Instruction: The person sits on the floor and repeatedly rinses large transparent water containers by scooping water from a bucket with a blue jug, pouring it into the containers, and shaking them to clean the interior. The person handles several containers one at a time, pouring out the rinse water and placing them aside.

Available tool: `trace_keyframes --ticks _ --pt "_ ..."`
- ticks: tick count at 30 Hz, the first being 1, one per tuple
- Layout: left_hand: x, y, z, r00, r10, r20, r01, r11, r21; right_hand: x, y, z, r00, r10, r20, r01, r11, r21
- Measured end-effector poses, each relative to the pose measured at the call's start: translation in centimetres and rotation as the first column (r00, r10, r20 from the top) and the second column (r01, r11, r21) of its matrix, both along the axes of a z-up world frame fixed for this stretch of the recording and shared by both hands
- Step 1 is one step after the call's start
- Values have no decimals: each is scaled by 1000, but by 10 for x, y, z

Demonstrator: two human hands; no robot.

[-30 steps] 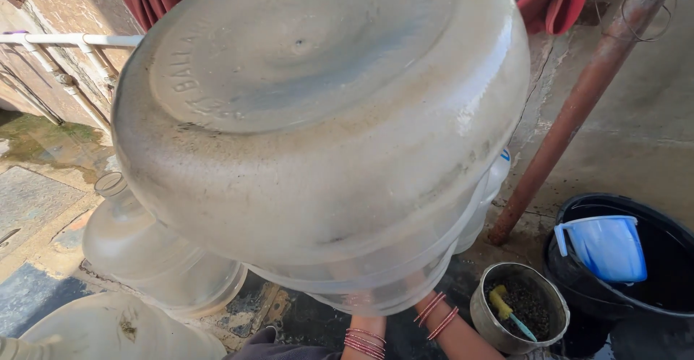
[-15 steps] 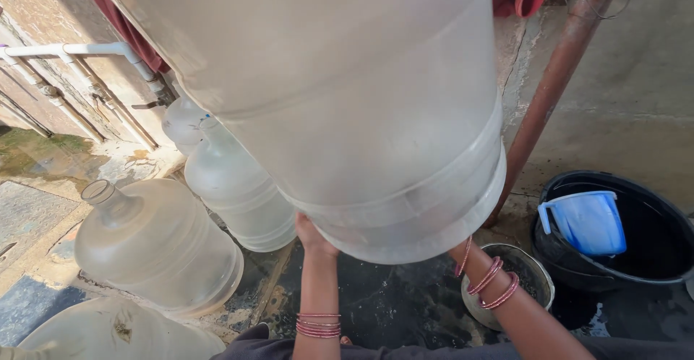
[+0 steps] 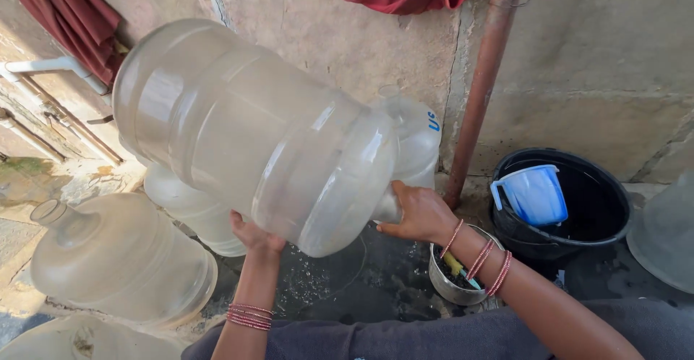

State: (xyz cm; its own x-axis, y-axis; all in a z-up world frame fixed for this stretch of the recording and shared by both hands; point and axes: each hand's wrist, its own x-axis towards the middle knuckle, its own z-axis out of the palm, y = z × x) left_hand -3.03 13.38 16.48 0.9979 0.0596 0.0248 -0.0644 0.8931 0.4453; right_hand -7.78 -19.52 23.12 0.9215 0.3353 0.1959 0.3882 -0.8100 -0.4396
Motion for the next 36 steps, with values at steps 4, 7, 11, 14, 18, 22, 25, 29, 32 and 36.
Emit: trace_keyframes --ticks 4,7,11,14,18,22,25,29,32,36 --pt "-2 -9 34 976 -154 156 169 982 -84 6 -25 -25 997 74 -7 -73 992 104" --pt "-8 -9 49 907 -266 328 265 963 48 12 -64 -64 974 187 128 -208 961 181" --pt "-5 -8 50 795 -368 482 345 928 139 14 -110 -107 978 99 184 -150 945 291" --pt "1 -17 33 941 -230 247 233 972 15 8 -124 -116 982 75 175 -121 956 269" --pt "14 -42 -1 948 -123 293 91 989 118 -1 -103 -102 981 140 133 -158 977 140" --pt "20 -36 -16 927 -104 359 75 993 93 -4 -89 -76 985 -128 -118 121 991 -63" --pt "12 -20 -1 875 -129 466 112 992 65 -3 -94 -77 974 -214 -71 207 974 -89" --pt "-9 -31 29 914 -254 316 278 960 -32 11 -95 -115 977 66 202 -120 955 271" --pt "-15 -39 51 950 -243 196 257 965 -50 21 -104 -126 971 42 237 -114 948 298" --pt "-5 -39 37 939 -155 308 184 981 -66 5 -105 -103 947 47 317 -85 991 106"
